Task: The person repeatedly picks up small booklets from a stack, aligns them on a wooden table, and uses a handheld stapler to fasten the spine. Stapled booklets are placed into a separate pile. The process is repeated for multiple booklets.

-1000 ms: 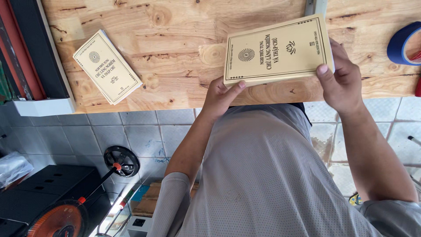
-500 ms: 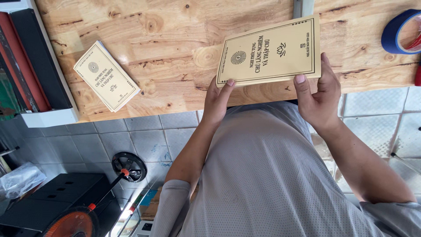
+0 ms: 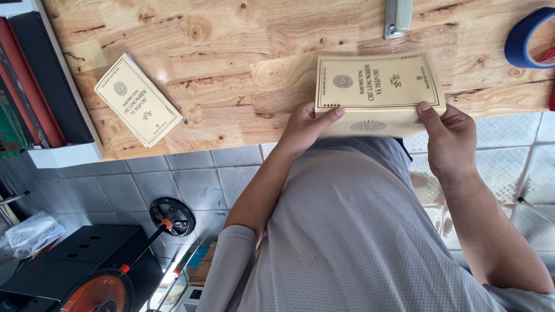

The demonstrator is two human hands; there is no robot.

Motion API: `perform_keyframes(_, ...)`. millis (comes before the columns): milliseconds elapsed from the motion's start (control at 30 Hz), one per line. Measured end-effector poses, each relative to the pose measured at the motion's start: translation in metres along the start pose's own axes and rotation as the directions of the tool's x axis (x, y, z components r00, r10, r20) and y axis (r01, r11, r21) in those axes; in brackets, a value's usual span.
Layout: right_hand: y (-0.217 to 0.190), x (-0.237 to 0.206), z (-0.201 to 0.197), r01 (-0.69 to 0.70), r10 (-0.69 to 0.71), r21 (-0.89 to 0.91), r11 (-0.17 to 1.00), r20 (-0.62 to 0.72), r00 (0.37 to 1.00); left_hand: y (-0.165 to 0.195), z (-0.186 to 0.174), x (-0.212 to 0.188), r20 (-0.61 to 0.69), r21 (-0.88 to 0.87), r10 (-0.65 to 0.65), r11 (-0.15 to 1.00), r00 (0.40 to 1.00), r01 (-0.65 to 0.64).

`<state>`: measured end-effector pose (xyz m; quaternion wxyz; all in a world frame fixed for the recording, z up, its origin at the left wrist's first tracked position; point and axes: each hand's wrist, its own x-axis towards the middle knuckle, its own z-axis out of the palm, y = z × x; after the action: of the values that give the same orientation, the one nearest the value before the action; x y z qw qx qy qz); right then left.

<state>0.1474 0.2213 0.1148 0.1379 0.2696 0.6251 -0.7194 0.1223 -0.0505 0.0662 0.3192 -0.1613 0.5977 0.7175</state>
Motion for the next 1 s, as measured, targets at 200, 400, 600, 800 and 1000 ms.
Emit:
perform_keyframes(200,0.008,0.022,-0.004,0.079,-0.079,0.025,0.997,-0.012,0.997,-0.003,0.012,0.019,-0.058,0.021,0.086,0.996,0.995,-0.085)
perform_keyframes(400,0.004,0.043,0.001,0.104,-0.104,-0.001,0.995,0.023,0.994,0.008,0.004,0.039,-0.055,0.032,0.092,0.995,0.994,-0.090)
perform_keyframes(600,-0.010,0.044,-0.001,0.127,-0.127,0.009,0.992,0.055,0.990,0.018,0.005,0.038,-0.024,0.004,0.137,0.991,0.990,-0.137)
perform_keyframes(800,-0.016,0.036,-0.004,0.113,-0.113,0.012,0.994,0.045,0.993,0.026,0.008,0.028,0.012,0.014,0.130,0.991,0.992,-0.130)
perform_keyframes(1000,-0.026,0.050,-0.006,-0.114,0.115,0.119,0.986,-0.002,0.993,0.041,0.013,0.033,-0.061,-0.119,-0.072,0.991,0.996,0.064)
